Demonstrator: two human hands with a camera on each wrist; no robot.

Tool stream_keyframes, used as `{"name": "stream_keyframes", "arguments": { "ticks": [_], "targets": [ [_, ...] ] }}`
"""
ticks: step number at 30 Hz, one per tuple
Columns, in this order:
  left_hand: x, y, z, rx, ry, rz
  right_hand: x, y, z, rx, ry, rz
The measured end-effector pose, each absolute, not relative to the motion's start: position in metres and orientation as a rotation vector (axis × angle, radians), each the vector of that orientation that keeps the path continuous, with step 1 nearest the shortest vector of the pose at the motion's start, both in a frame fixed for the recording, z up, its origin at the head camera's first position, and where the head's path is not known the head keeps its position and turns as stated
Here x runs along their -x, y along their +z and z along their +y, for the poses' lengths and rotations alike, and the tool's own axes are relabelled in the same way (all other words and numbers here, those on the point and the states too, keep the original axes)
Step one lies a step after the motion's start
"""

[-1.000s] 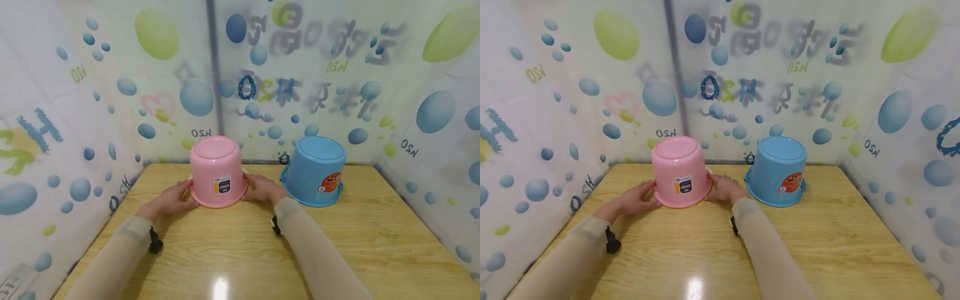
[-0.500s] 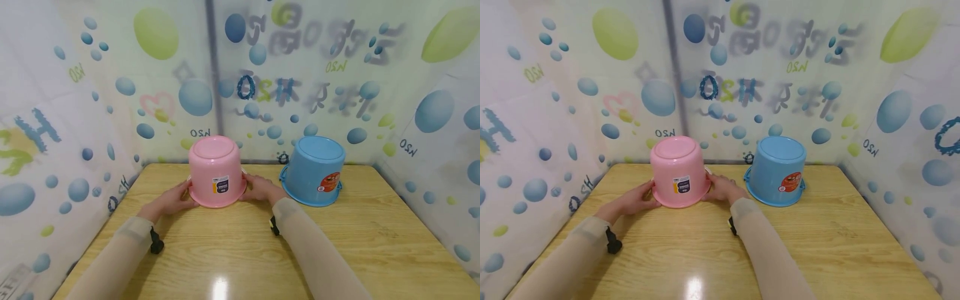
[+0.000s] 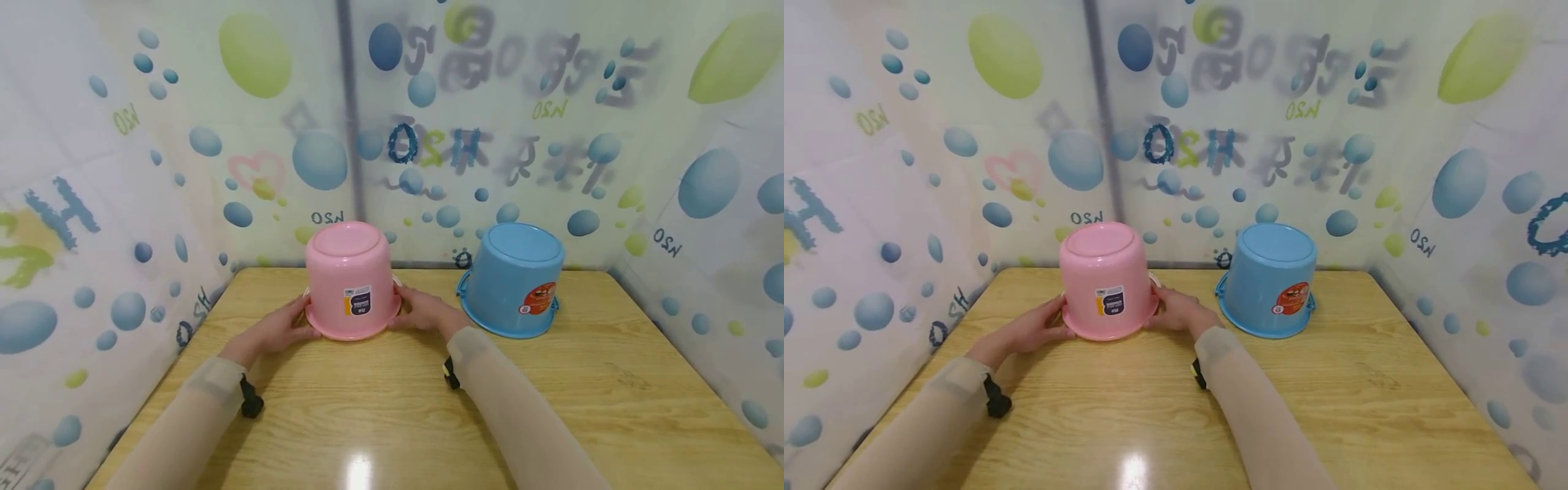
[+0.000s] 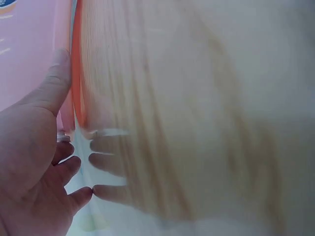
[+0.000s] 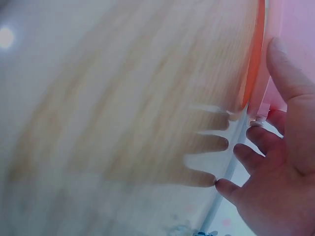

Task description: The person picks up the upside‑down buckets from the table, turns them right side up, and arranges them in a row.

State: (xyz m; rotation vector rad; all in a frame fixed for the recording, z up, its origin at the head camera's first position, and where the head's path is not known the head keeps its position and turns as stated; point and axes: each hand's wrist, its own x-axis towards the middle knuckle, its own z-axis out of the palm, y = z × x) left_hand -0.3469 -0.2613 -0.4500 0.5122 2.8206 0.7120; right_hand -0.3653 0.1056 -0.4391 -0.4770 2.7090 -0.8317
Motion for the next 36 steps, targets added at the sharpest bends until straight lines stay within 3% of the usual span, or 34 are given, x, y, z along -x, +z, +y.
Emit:
{"name": "stream_keyframes", "arguments": {
  "ticks": [12,20,36],
  "targets": [
    [0.342,-0.446,-0.266,-0.706,0.809,2.842,0.351,-0.427,0.115,0.499,-1.003,2.623],
    [0.333,-0.440,-0.265,-0.571,0.865,2.837,0.346,-0.425,0.121,0.492,-0.980,2.648],
    [0.321,-0.427,-0.258,-0.567,1.188,2.791,0.341,-0.423,0.125,0.445,-1.084,2.670]
  ]
}}
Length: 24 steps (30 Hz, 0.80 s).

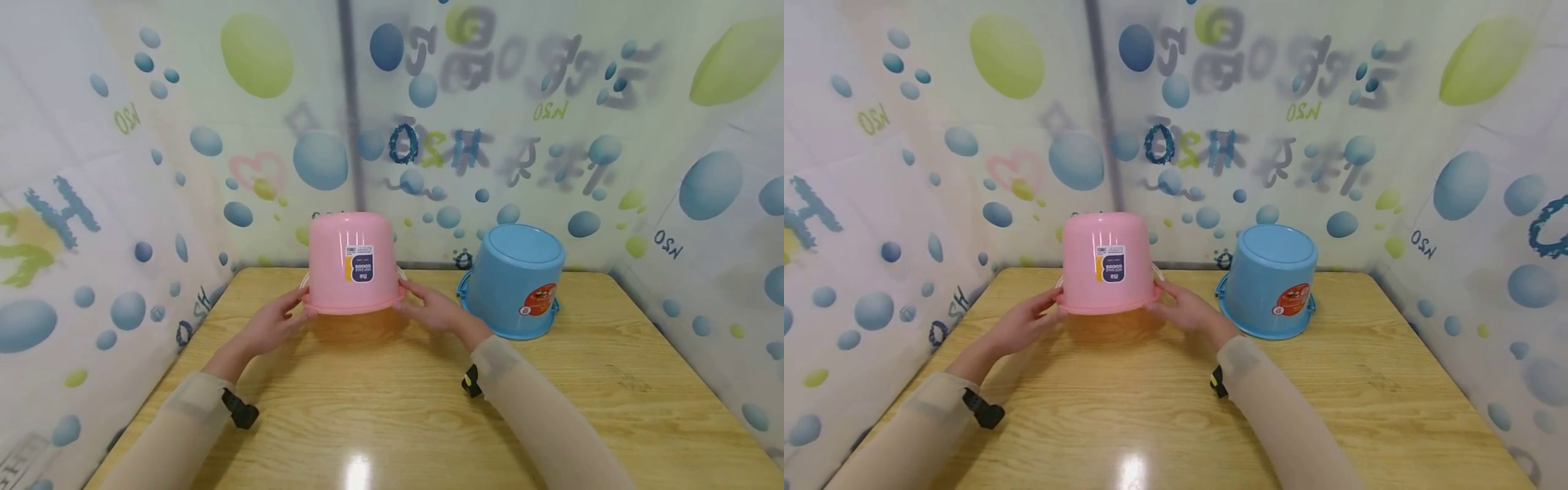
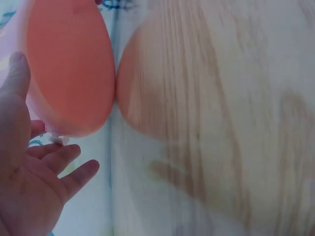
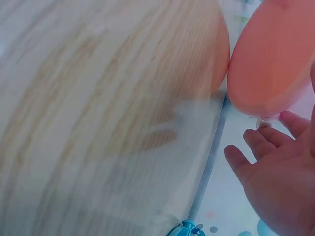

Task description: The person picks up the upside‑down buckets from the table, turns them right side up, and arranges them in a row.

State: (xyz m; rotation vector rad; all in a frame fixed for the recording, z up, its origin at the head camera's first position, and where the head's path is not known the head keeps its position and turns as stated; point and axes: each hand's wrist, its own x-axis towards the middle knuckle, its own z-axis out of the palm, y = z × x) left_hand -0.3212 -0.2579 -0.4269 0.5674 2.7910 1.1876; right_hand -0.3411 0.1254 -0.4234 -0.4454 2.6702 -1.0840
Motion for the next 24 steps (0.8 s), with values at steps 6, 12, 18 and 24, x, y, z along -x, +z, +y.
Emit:
{"name": "stream_keyframes", "arguments": {
  "ticks": [6,12,18,24],
  "targets": [
    [0.317,-0.418,-0.253,-0.533,1.309,2.806,0.339,-0.421,0.128,0.490,-1.141,2.661],
    [0.314,-0.413,-0.253,-0.552,1.369,2.804,0.335,-0.417,0.129,0.498,-1.222,2.640],
    [0.311,-0.409,-0.253,-0.603,1.398,2.837,0.331,-0.414,0.130,0.587,-1.278,2.654],
    [0.307,-0.402,-0.251,-0.673,1.407,2.900,0.326,-0.411,0.130,0.624,-1.327,2.673]
  ]
}}
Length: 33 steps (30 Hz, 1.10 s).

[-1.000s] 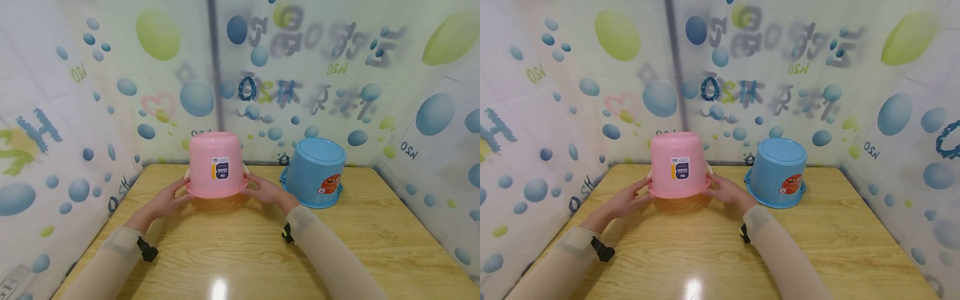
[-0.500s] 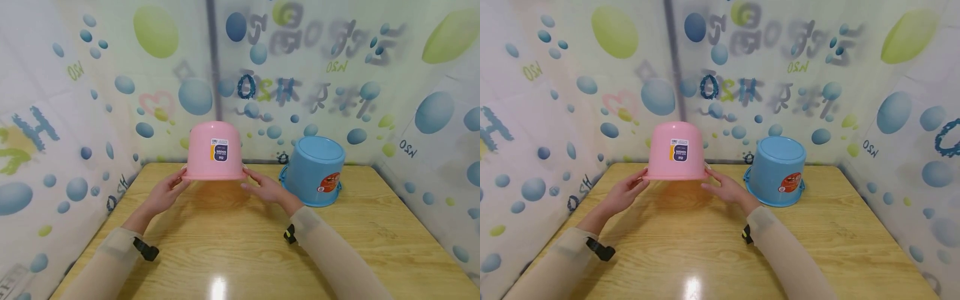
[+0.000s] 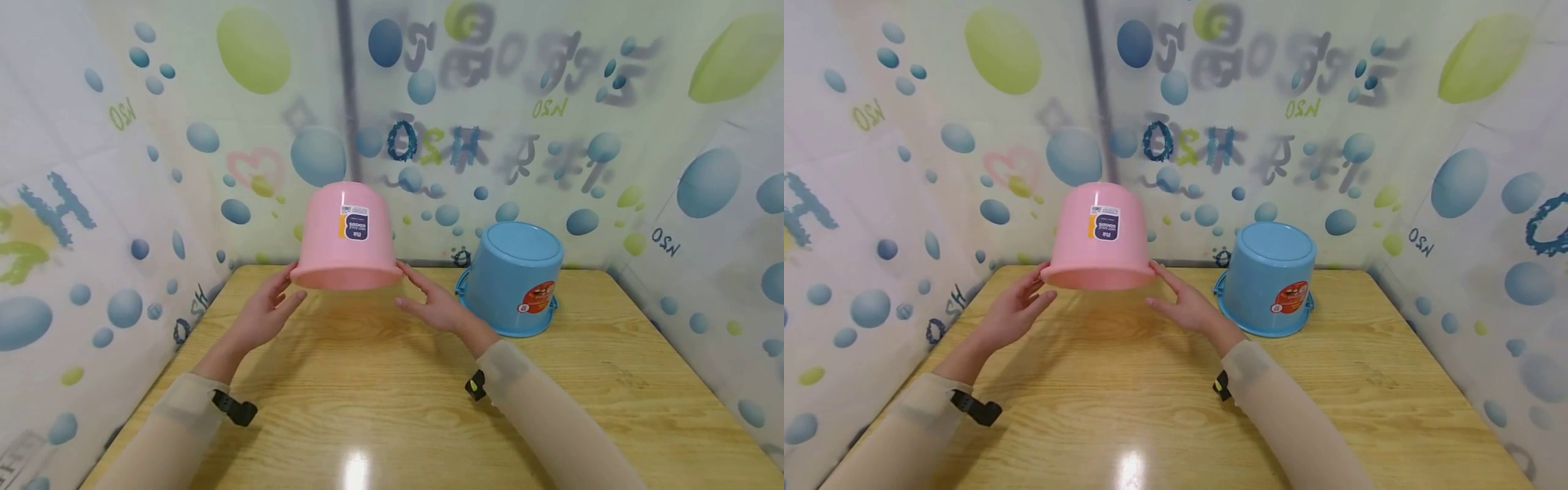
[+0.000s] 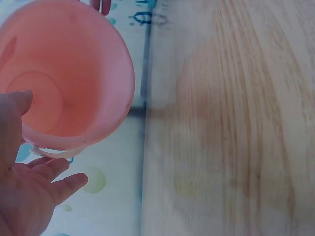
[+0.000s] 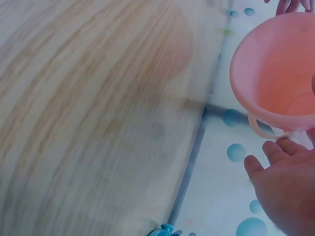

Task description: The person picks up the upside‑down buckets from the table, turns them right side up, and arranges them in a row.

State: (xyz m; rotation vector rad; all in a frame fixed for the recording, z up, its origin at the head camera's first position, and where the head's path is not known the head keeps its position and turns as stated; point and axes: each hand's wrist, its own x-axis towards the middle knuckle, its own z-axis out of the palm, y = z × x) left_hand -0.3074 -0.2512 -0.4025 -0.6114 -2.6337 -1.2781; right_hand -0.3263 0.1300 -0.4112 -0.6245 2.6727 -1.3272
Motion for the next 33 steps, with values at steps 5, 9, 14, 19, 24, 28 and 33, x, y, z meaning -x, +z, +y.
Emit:
{"name": "stream_keyframes", "arguments": {
  "ticks": [5,9,14,19,24,28,33],
  "targets": [
    [0.305,-0.397,-0.249,0.622,-1.272,-2.582,0.323,-0.409,0.131,0.670,-1.379,2.704],
    [0.304,-0.394,-0.247,0.666,-1.248,-2.519,0.322,-0.406,0.133,0.739,-1.458,2.689],
    [0.305,-0.393,-0.247,0.719,-1.237,-2.443,0.322,-0.401,0.134,0.770,-1.506,2.663],
    [0.308,-0.391,-0.245,0.759,-1.254,-2.376,0.321,-0.397,0.130,0.771,-1.560,2.638],
    [0.309,-0.383,-0.240,0.863,-1.393,-2.308,0.321,-0.394,0.128,0.815,-1.620,2.589],
    [0.309,-0.378,-0.239,0.911,-1.512,-2.306,0.323,-0.389,0.130,0.881,-1.722,2.484],
    [0.308,-0.376,-0.241,0.887,-1.571,-2.349,0.328,-0.380,0.131,0.976,-1.801,2.389]
  ]
}}
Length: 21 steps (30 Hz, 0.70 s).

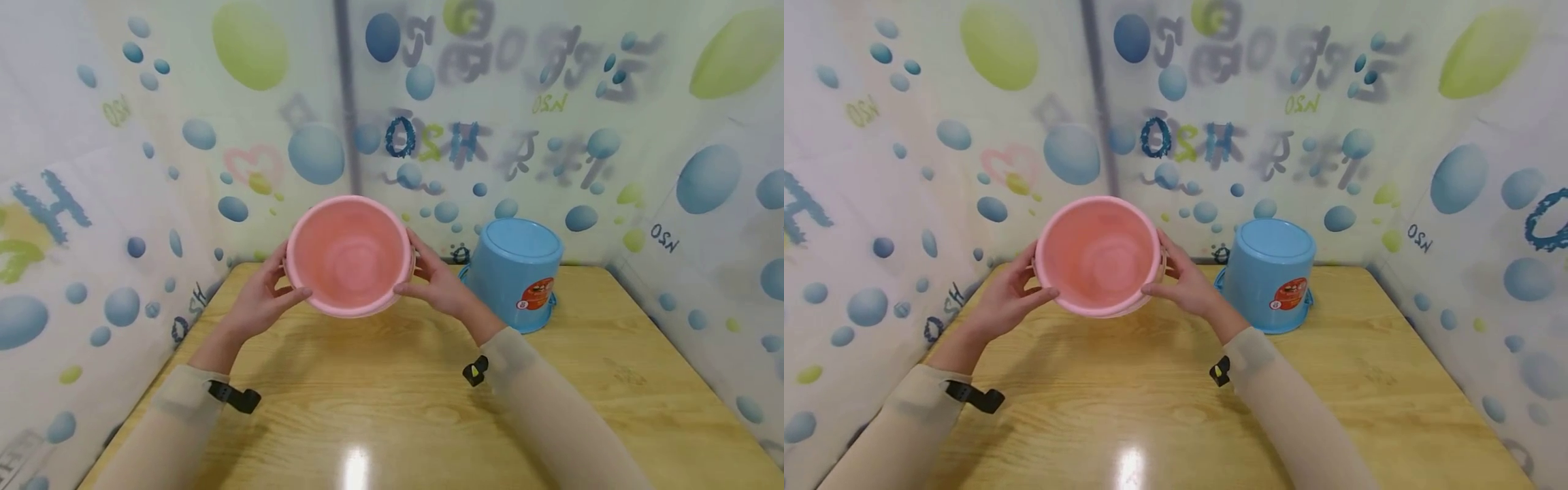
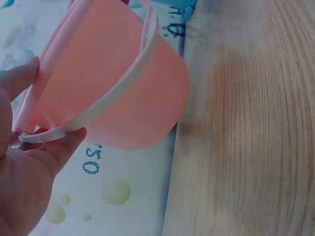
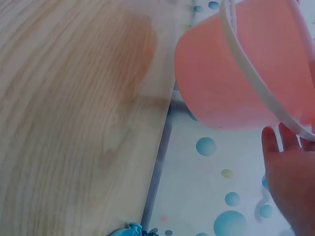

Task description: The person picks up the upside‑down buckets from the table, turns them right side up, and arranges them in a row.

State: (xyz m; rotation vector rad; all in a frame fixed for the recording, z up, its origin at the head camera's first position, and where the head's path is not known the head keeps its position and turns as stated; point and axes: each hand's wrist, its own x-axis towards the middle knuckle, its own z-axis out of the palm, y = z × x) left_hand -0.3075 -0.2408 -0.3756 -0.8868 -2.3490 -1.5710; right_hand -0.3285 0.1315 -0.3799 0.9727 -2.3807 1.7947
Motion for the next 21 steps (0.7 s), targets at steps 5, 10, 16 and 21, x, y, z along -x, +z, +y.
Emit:
{"name": "stream_keyframes", "arguments": {
  "ticks": [5,10,16,21],
  "targets": [
    [0.307,-0.375,-0.243,0.838,-1.542,-2.378,0.330,-0.375,0.131,-0.932,1.758,-2.423],
    [0.309,-0.371,-0.244,0.790,-1.484,-2.404,0.331,-0.376,0.130,-0.868,1.770,-2.439],
    [0.313,-0.364,-0.245,0.722,-1.433,-2.435,0.334,-0.380,0.127,-0.831,1.766,-2.377],
    [0.317,-0.362,-0.245,0.701,-1.566,-2.442,0.335,-0.382,0.122,-0.864,1.830,-2.301]
  ]
}}
